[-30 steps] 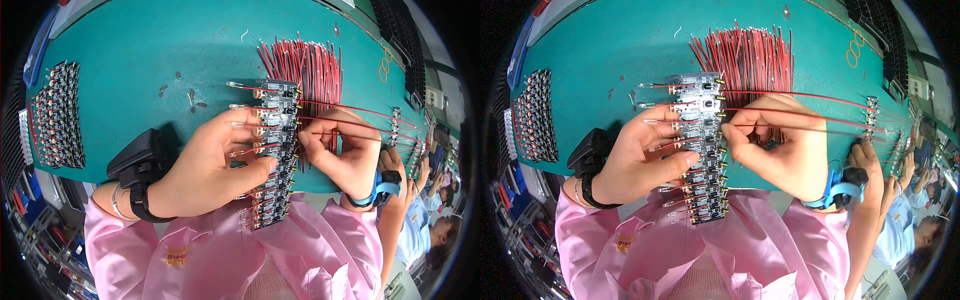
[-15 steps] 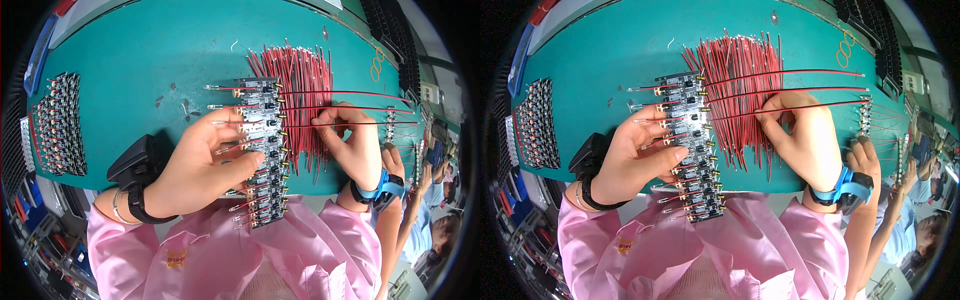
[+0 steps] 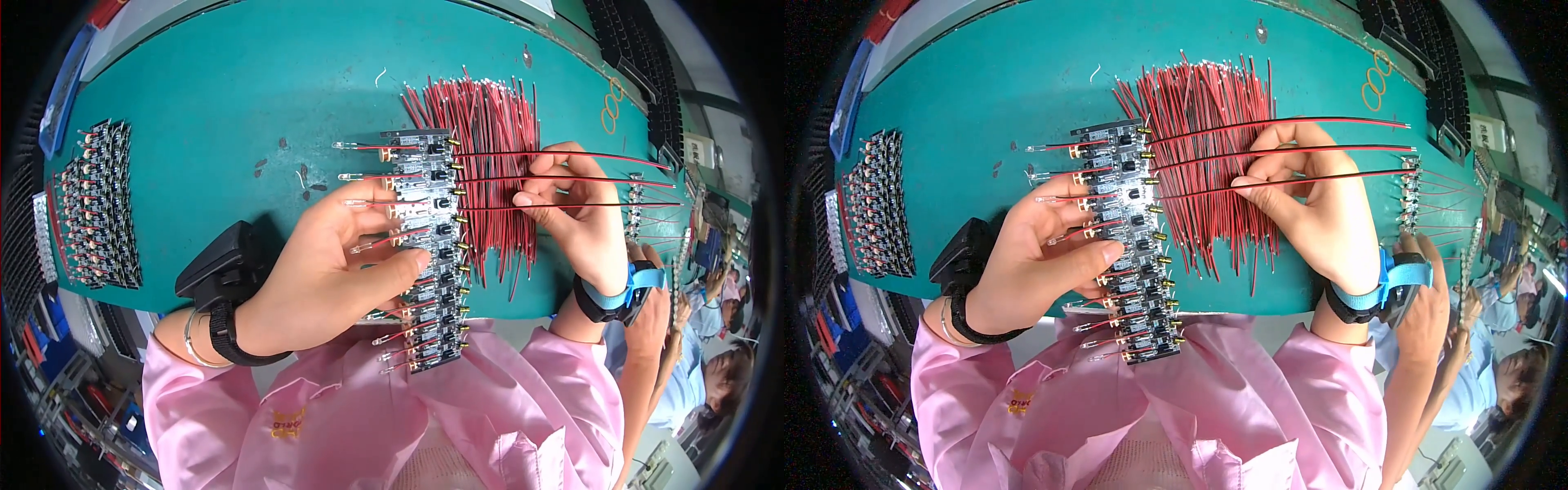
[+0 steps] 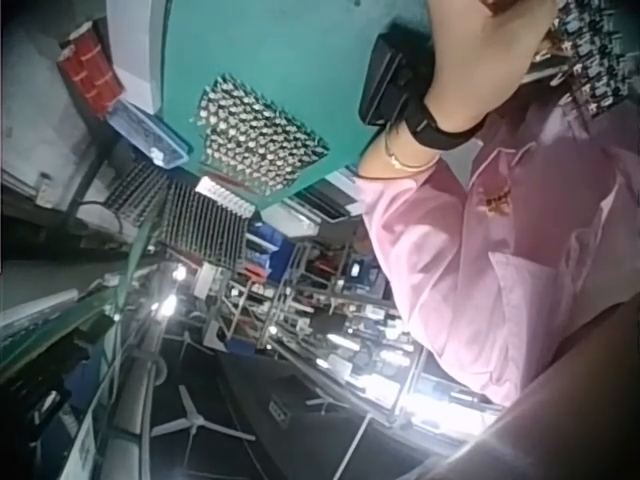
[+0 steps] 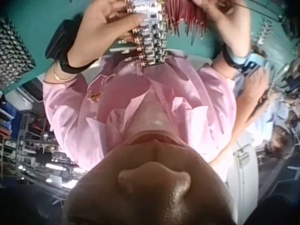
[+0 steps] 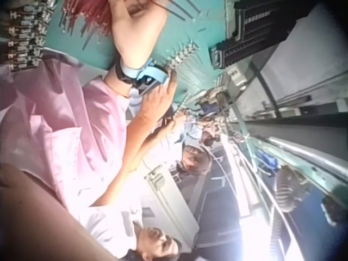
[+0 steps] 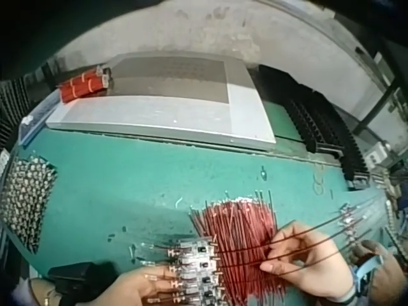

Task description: The person picks up a circuit board strip and inserts red wires into the components by hand. After filling the strip, the person sets it aside on the table and picks up a new circuit board strip to repeat the process.

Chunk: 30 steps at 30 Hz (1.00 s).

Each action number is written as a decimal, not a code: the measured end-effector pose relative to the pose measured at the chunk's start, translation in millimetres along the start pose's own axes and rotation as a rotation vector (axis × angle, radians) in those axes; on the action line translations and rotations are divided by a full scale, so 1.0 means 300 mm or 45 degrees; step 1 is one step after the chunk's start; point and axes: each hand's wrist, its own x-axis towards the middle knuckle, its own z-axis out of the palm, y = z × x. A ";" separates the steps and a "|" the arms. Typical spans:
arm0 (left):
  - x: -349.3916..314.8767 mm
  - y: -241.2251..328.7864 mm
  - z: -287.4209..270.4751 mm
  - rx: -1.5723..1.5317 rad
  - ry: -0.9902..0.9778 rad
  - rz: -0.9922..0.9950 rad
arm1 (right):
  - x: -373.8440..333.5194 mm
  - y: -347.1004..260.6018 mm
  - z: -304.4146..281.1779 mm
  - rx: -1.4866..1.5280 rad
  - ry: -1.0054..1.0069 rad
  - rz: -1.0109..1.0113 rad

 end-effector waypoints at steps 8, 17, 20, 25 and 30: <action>-0.002 -0.005 0.000 -0.008 0.018 -0.003 | -0.003 -0.001 -0.018 0.127 -0.061 -0.120; 0.000 -0.009 0.000 -0.020 0.027 0.006 | -0.006 0.016 -0.029 0.054 -0.052 -0.140; 0.000 -0.005 0.002 -0.010 0.025 0.002 | -0.008 0.014 -0.029 0.060 -0.038 -0.107; 0.002 -0.004 0.001 0.000 0.025 -0.003 | -0.004 -0.004 -0.024 -0.184 -0.067 0.006; 0.002 -0.001 0.001 0.005 0.010 -0.018 | -0.003 0.012 -0.036 -0.208 -0.027 0.034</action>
